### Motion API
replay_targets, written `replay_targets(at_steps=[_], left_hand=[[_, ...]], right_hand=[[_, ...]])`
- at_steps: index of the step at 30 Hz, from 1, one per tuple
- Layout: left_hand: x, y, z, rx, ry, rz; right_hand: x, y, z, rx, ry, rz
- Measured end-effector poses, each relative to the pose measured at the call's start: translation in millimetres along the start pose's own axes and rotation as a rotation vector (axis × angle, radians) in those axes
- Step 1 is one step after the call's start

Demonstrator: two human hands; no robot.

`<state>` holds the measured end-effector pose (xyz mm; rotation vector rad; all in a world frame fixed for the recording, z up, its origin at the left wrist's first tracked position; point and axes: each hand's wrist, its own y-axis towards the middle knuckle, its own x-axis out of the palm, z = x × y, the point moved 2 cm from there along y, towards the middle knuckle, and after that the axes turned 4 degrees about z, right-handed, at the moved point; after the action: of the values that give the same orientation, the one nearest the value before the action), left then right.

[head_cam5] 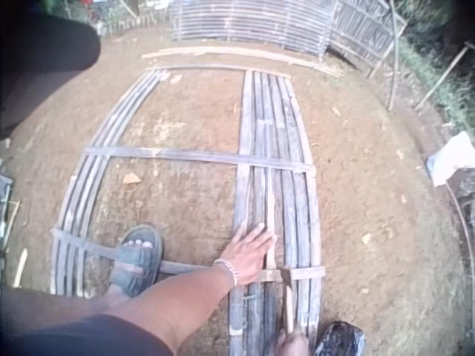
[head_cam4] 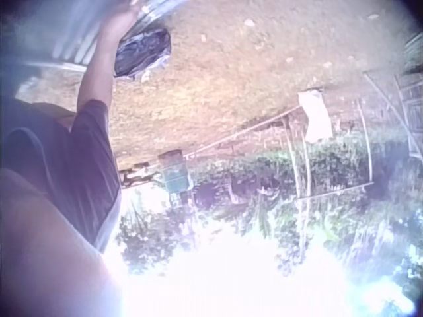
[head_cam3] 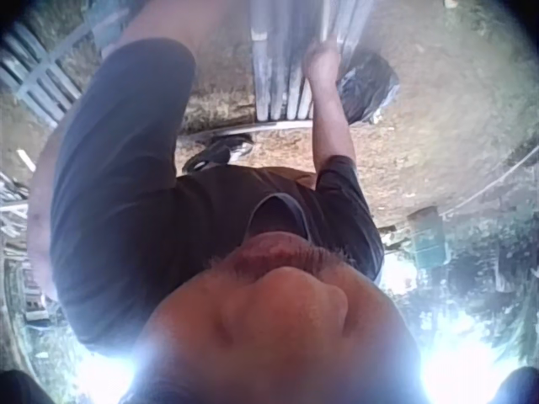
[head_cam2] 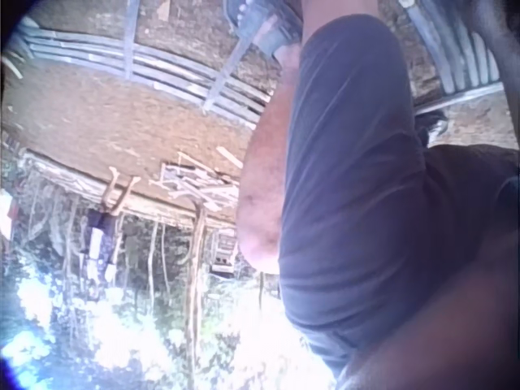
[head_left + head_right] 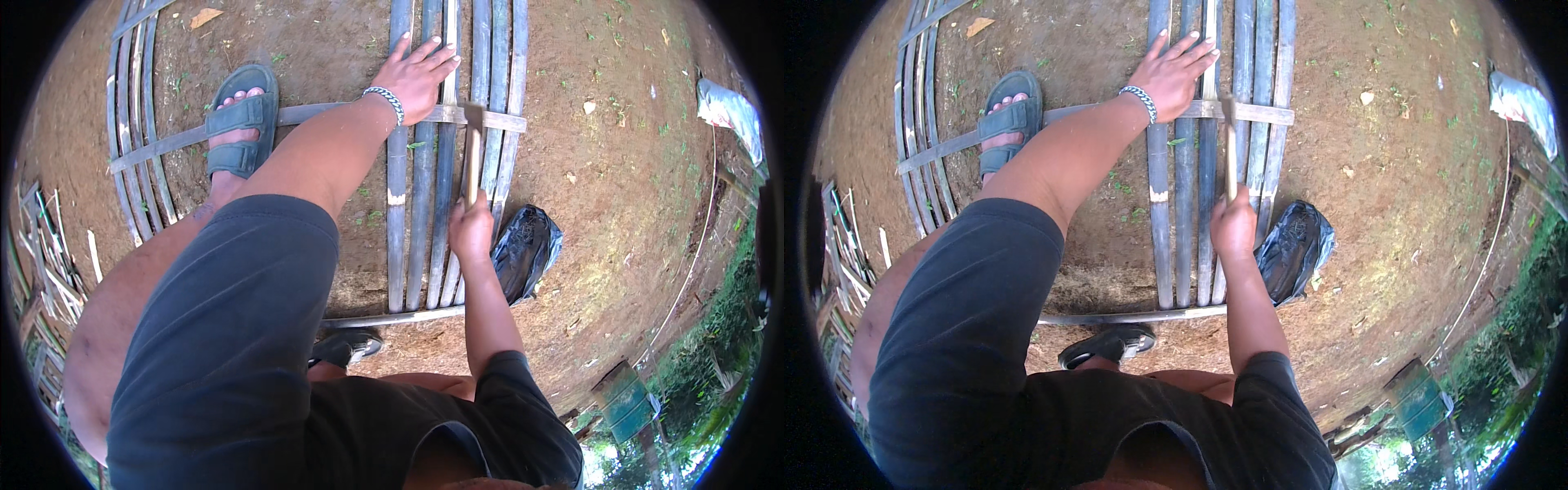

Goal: The person hammers nails into a wooden frame structure using a hammer. They repeatedly pick up nails from a black bag and drive them into the wood to secure the frame components together.

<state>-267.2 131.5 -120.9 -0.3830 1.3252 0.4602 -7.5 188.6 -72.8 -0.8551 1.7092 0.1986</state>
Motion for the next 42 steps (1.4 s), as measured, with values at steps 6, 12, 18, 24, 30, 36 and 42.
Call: replay_targets(at_steps=[6, 12, 18, 24, 30, 36, 42], left_hand=[[2.9, -0.1, 1.1, 0.01, -0.007, 0.066], [4.7, -2.6, -3.5, -0.015, -0.025, 0.03], [-1.6, -1.8, 0.9, 0.002, -0.008, -0.021], [1.8, -5.1, -5.8, 0.017, -0.025, 0.057], [-13.3, -21.2, 8.0, -0.039, -0.189, 0.339], [-30.4, -76.3, 213.1, 0.701, -0.936, 0.202], [17.1, -76.4, 316.4, 0.624, -0.334, -0.317]], right_hand=[[-4.1, -19.9, 9.8, -0.33, 0.824, 0.414], [-12.0, -1.8, -10.4, -0.094, 0.227, 0.105], [-3.6, -6.5, 2.7, 0.065, -0.002, -0.154], [-52.2, -35.8, 24.9, 0.102, 0.2, -0.043], [-122.9, -131.1, 88.2, 0.32, 0.564, -0.068], [-198.2, -218.4, 73.1, 0.625, 0.995, 0.135], [-195.7, -265.2, 74.8, 0.646, 1.136, 0.194]])
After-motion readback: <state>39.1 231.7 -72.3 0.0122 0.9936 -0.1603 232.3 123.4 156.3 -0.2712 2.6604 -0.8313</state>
